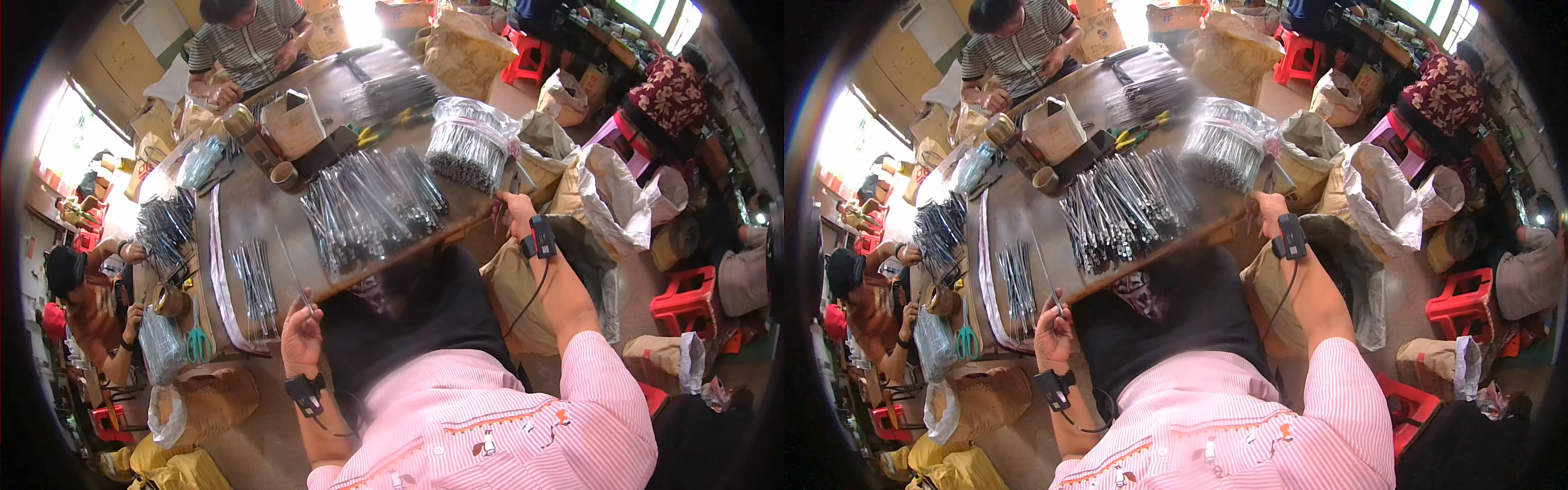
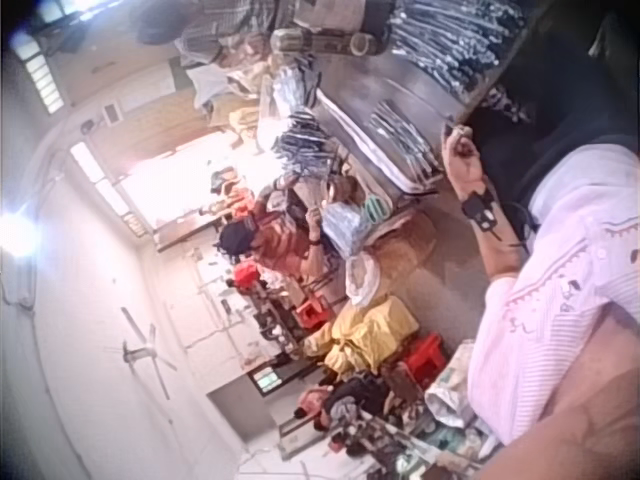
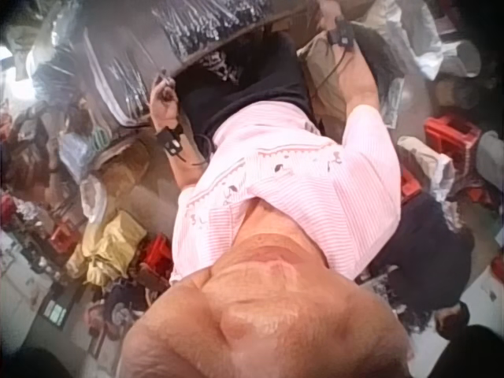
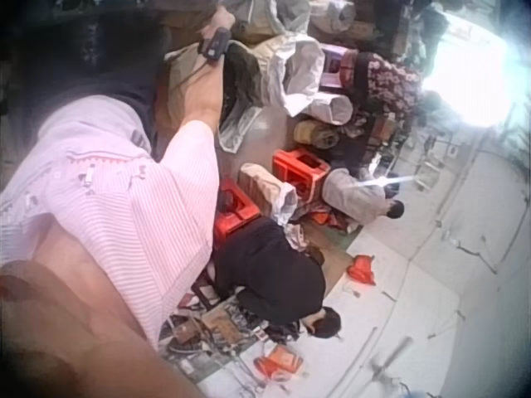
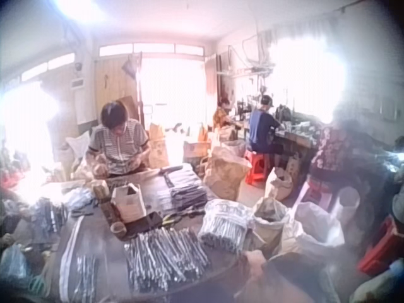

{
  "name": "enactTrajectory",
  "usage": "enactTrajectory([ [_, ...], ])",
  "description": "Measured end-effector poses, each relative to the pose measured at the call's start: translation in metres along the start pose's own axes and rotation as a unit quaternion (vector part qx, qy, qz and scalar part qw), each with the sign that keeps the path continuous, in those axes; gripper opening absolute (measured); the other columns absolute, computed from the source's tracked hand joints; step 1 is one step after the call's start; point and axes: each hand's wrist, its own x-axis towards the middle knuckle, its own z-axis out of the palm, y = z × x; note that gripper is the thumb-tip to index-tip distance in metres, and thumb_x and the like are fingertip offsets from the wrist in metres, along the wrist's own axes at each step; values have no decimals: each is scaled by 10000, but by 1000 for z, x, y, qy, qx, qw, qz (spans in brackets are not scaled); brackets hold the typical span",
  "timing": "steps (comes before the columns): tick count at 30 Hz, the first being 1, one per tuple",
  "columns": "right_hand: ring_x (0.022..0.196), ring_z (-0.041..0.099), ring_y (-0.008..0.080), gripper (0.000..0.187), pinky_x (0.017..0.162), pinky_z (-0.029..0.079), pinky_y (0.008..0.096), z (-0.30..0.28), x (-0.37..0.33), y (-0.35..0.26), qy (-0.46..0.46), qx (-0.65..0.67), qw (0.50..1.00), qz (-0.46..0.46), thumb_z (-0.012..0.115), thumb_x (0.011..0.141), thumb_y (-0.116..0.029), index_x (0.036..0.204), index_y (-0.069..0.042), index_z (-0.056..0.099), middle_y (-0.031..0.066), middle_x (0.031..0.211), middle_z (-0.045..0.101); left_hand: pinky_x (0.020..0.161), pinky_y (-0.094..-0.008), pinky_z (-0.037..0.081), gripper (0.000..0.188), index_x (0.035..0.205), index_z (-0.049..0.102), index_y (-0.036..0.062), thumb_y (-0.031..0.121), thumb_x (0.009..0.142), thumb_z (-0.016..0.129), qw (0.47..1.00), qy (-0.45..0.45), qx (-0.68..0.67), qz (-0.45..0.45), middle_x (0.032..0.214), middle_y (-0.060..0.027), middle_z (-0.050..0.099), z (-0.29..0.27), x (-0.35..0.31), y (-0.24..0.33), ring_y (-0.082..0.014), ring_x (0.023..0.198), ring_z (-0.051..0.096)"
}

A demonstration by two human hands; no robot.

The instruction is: The person repeatedly picks up thin metal rods from a table, uses pliers to cut them into shorter pieces, and places the cut pieces back on the table. The process is repeated continuously with multiple rods.

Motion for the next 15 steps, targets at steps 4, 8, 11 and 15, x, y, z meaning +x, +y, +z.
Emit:
enactTrajectory([
  [4,479,557,213,162,426,394,349,4,1,-7,5,-34,997,-70,682,766,-129,728,15,620,112,628,603,589,-159,567,381,1215,547,-45,-50,835,583,1000,5,-13,-22,887,-103,655,-3,-3,-3,-204,774,670],
  [8,483,561,192,150,440,418,319,4,-9,-21,-5,-26,991,-129,688,772,-115,722,10,621,97,635,616,577,-156,553,386,1211,547,-47,-49,828,590,1000,4,-9,-29,872,-104,649,0,-2,-5,-202,764,659],
  [11,487,567,187,165,438,425,298,7,-17,-19,-18,2,994,-104,698,787,-122,722,13,630,95,631,618,578,-159,549,390,1213,545,-49,-51,825,587,999,-7,-2,-36,865,-109,646,3,1,-9,-206,762,656],
  [15,484,567,183,183,437,411,281,4,-20,-7,-25,38,998,-46,678,817,-160,726,-5,645,94,630,626,573,-162,549,399,1222,535,-49,-51,825,581,999,-12,-9,-51,874,-114,643,2,2,-14,-208,765,654],
])
